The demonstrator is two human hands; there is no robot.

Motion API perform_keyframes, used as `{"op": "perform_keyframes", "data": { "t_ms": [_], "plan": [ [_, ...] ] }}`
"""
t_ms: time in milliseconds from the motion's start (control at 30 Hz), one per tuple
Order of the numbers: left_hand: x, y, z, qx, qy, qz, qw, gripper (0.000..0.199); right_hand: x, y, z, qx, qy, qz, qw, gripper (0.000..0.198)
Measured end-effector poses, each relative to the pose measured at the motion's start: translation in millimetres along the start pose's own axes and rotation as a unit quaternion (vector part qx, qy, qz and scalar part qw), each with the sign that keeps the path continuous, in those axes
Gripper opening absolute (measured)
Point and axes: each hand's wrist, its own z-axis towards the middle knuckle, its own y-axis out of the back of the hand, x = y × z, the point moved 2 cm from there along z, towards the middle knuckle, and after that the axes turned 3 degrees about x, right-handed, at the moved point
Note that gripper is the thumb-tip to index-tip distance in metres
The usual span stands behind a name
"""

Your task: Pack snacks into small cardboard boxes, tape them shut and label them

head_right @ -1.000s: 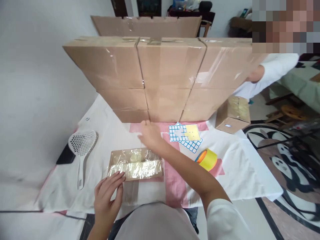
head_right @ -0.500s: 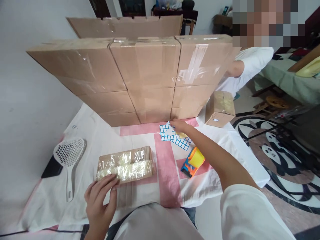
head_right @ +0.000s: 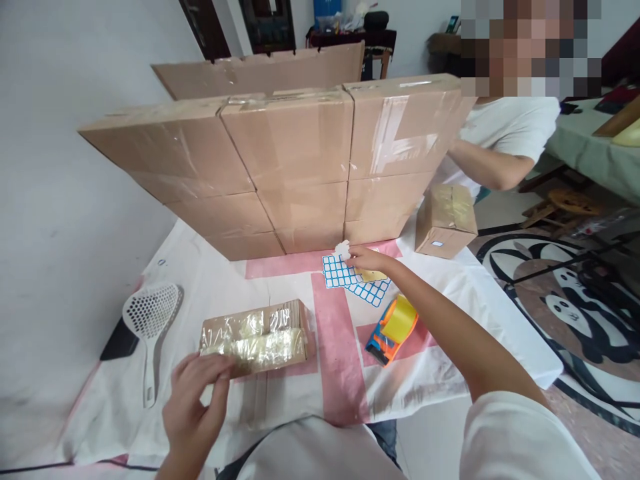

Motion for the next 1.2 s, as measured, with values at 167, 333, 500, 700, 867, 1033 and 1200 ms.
{"op": "perform_keyframes", "data": {
  "t_ms": [167, 333, 500, 700, 867, 1033, 1200],
  "plan": [
    [-30.8, -39.8, 109.3, 0.13, -0.138, -0.034, 0.981, 0.02, 37.4, -10.5, -36.6, -0.013, 0.049, 0.082, 0.995, 0.025],
    [-54.6, -118.7, 186.1, 0.306, -0.253, 0.021, 0.917, 0.034, 71.3, -23.2, -73.5, -0.082, 0.132, 0.118, 0.981, 0.017],
    [-56.6, -145.5, 212.8, 0.376, -0.284, 0.026, 0.882, 0.023, 70.3, -21.5, -101.6, -0.141, 0.132, 0.106, 0.975, 0.024],
    [-61.9, -158.7, 205.4, 0.37, -0.226, 0.008, 0.901, 0.015, 64.5, -25.1, -119.0, -0.156, 0.126, 0.208, 0.957, 0.028],
    [-65.2, -166.6, 190.2, 0.349, -0.171, -0.01, 0.921, 0.018, 64.8, -40.0, -121.1, -0.239, 0.077, 0.295, 0.922, 0.022],
    [-71.0, -160.4, 178.1, 0.283, -0.287, 0.068, 0.913, 0.023, 65.1, -56.7, -115.5, -0.259, -0.008, 0.446, 0.857, 0.023],
    [-71.4, -150.6, 170.6, 0.232, -0.365, 0.081, 0.898, 0.025, 61.0, -65.6, -110.5, -0.299, -0.033, 0.49, 0.818, 0.023]
  ]
}}
